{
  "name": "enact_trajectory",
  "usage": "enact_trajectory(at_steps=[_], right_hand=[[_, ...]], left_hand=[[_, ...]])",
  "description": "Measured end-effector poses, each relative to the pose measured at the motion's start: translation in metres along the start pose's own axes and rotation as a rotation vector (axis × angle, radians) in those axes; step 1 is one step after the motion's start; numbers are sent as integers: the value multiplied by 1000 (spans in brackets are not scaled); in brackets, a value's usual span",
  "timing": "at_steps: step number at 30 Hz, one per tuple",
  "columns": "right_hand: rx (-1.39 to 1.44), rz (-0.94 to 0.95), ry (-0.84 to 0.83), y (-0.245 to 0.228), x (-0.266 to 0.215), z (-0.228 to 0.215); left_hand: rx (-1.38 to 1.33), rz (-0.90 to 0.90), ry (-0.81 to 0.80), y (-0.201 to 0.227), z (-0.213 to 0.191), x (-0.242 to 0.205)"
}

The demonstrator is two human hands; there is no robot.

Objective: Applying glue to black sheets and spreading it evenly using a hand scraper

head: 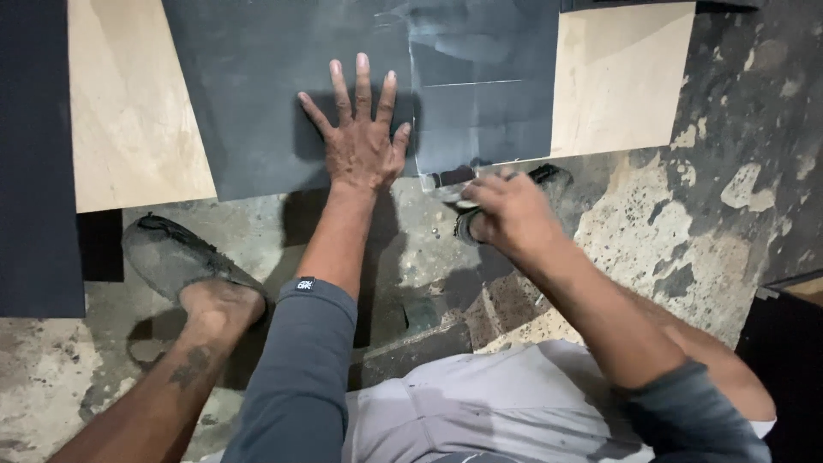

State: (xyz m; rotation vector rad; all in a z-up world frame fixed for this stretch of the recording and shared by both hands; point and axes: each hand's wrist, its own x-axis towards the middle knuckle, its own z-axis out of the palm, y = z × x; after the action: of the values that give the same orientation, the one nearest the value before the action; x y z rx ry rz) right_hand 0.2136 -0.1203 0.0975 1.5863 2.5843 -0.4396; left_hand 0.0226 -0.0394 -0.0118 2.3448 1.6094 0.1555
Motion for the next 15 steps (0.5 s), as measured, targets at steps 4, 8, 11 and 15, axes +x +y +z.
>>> enact_trajectory(at_steps=[4, 8, 11, 15], right_hand=[[410, 611, -278, 9, 31, -69], [159, 26, 284, 92, 63, -55], [40, -5, 335, 131, 92, -32], [32, -5, 378, 139, 109, -16]], left_hand=[[-20, -7, -24, -1, -1, -1], [-7, -13, -96, -1, -4, 1], [59, 1, 6, -2, 11, 0], [89, -7, 9, -2, 12, 1]])
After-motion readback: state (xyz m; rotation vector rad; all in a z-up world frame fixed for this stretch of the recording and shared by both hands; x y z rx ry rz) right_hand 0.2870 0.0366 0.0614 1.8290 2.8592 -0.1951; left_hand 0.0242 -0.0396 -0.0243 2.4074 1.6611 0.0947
